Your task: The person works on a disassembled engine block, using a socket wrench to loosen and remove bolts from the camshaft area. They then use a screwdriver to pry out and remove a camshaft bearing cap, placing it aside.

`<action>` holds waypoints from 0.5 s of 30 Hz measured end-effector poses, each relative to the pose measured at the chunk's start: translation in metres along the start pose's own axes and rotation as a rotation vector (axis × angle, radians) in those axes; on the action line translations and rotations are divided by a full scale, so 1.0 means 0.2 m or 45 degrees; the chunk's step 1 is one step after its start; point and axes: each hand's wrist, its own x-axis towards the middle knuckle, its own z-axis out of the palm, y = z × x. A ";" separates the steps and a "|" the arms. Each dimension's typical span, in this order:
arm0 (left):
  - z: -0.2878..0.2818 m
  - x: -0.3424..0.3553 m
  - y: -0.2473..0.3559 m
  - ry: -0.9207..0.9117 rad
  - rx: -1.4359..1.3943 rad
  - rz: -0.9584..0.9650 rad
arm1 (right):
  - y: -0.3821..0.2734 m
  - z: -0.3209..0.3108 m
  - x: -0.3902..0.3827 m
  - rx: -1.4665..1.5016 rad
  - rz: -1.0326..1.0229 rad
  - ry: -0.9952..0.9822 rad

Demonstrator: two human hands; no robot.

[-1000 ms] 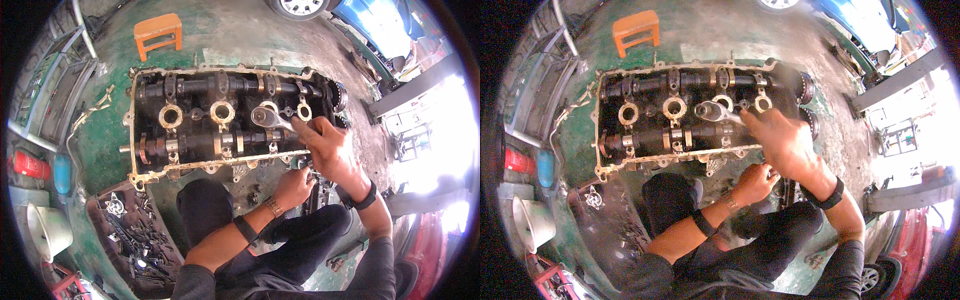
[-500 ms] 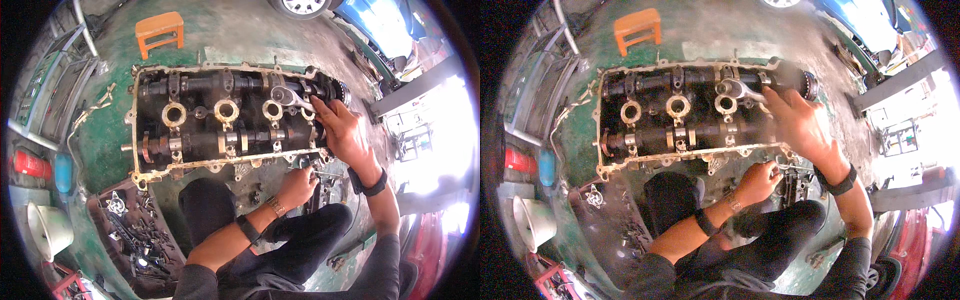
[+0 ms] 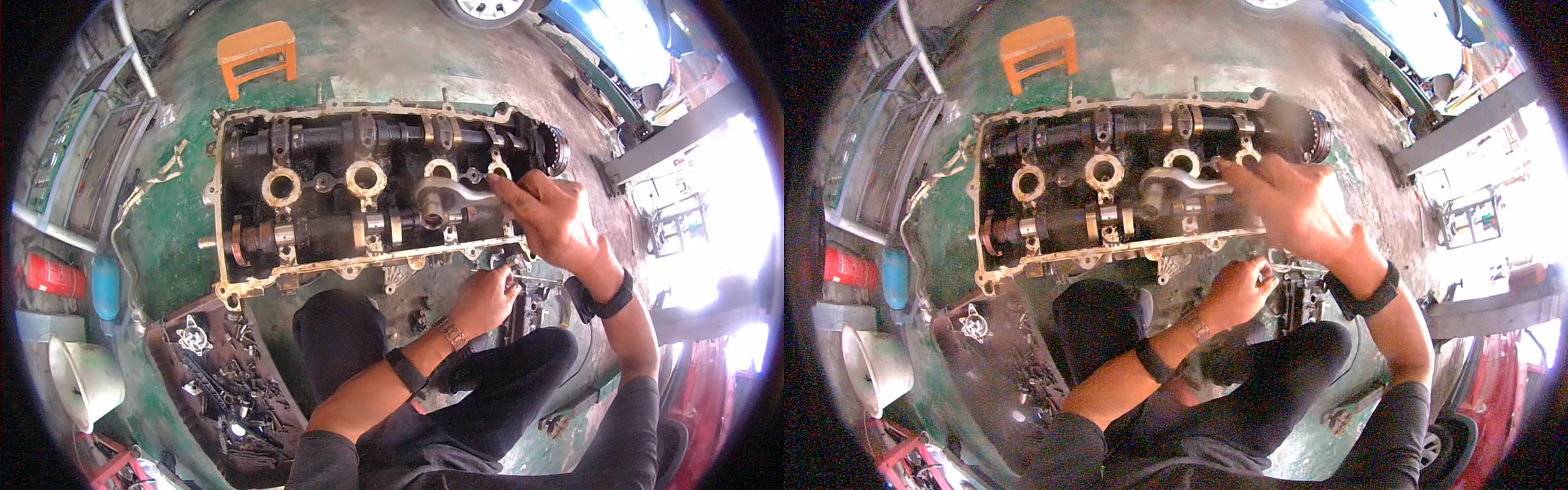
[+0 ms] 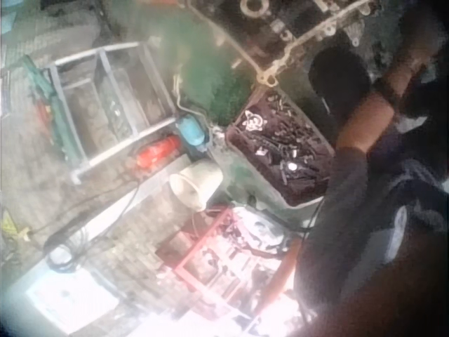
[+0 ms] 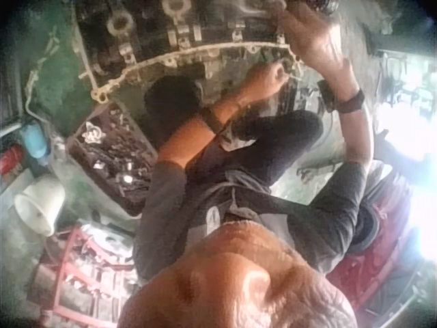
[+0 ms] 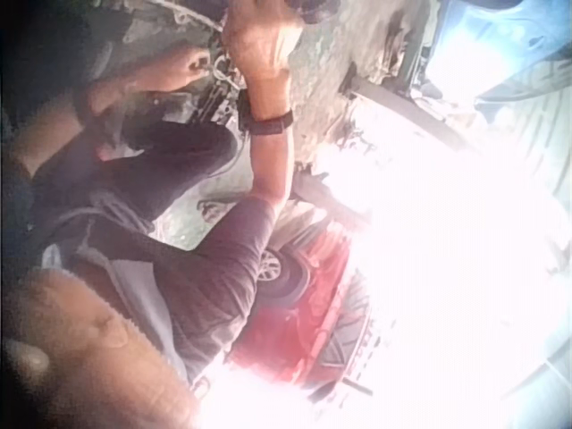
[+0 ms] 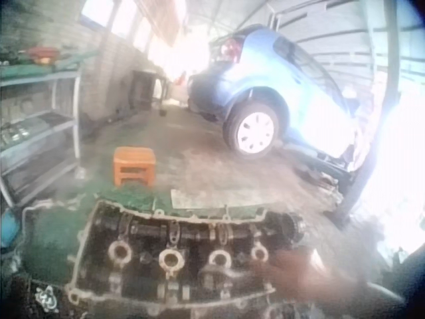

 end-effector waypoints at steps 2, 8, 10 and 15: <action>0.00 0.00 0.01 0.064 -0.025 0.042 | 0.02 0.05 0.03 0.120 0.333 0.017; 0.00 0.00 0.02 0.106 -0.040 0.045 | 0.01 0.04 -0.03 0.019 0.261 -0.025; 0.01 0.00 0.00 0.102 -0.036 0.056 | 0.02 0.03 -0.03 0.101 0.225 -0.101; 0.03 0.01 -0.04 0.128 -0.010 0.082 | 0.11 0.04 -0.02 0.137 0.448 0.077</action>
